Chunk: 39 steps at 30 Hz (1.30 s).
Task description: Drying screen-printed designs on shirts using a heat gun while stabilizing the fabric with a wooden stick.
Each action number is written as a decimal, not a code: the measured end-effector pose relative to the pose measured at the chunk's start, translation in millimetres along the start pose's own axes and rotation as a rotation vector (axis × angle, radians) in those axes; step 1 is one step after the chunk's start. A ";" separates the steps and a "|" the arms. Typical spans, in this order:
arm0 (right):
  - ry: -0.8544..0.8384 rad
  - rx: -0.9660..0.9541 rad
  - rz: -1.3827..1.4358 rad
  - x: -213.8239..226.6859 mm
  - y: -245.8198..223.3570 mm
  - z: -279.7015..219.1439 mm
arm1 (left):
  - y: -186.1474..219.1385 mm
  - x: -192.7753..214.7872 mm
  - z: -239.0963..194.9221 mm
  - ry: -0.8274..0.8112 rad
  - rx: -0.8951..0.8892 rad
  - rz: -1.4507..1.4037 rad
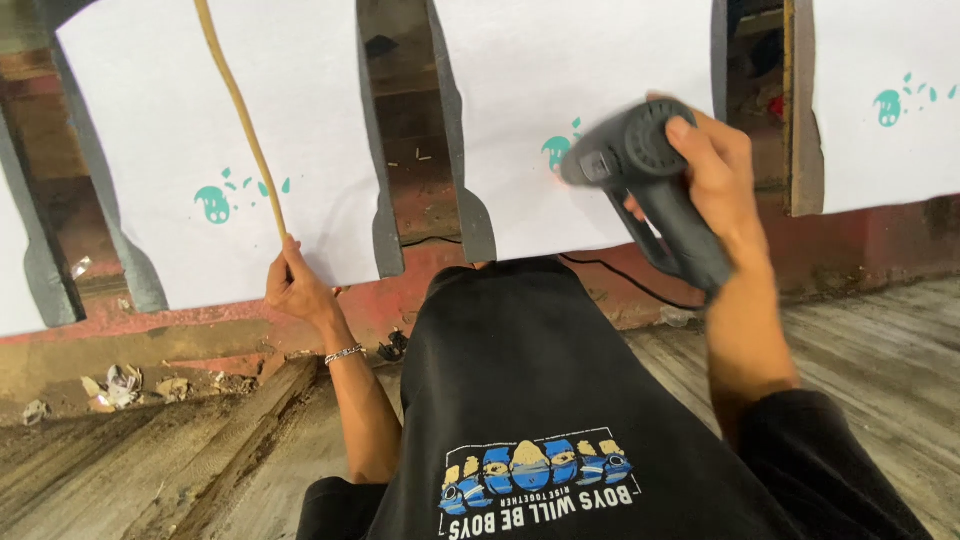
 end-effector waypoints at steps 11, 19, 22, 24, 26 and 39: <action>0.053 0.036 0.023 19.4 9.1 16.2 | -9.0 0.8 -2.1 0.009 0.014 0.028; 0.059 0.062 0.014 32.3 4.9 18.8 | -9.5 1.2 -3.3 -0.036 0.036 0.025; 0.068 0.139 -0.002 12.8 -12.2 29.5 | 5.2 2.3 -2.8 -0.015 0.001 0.027; 0.092 0.109 -0.005 20.8 -9.6 25.2 | 6.2 4.1 -3.6 -0.030 0.022 0.026; 0.113 0.098 -0.014 33.4 -10.1 20.9 | 2.4 0.5 -1.5 -0.034 0.044 0.009; 0.137 0.060 0.062 61.7 16.5 8.1 | -6.4 -1.1 -3.0 -0.030 0.116 0.003</action>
Point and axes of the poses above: each hand's wrist, its own z-axis towards the middle knuckle, its own x-axis out of the back of the hand, y = z × x, the point moved 10 cm from there along z, towards the middle knuckle, and after that the axes turned 8 degrees about x, right-handed, at the moved point
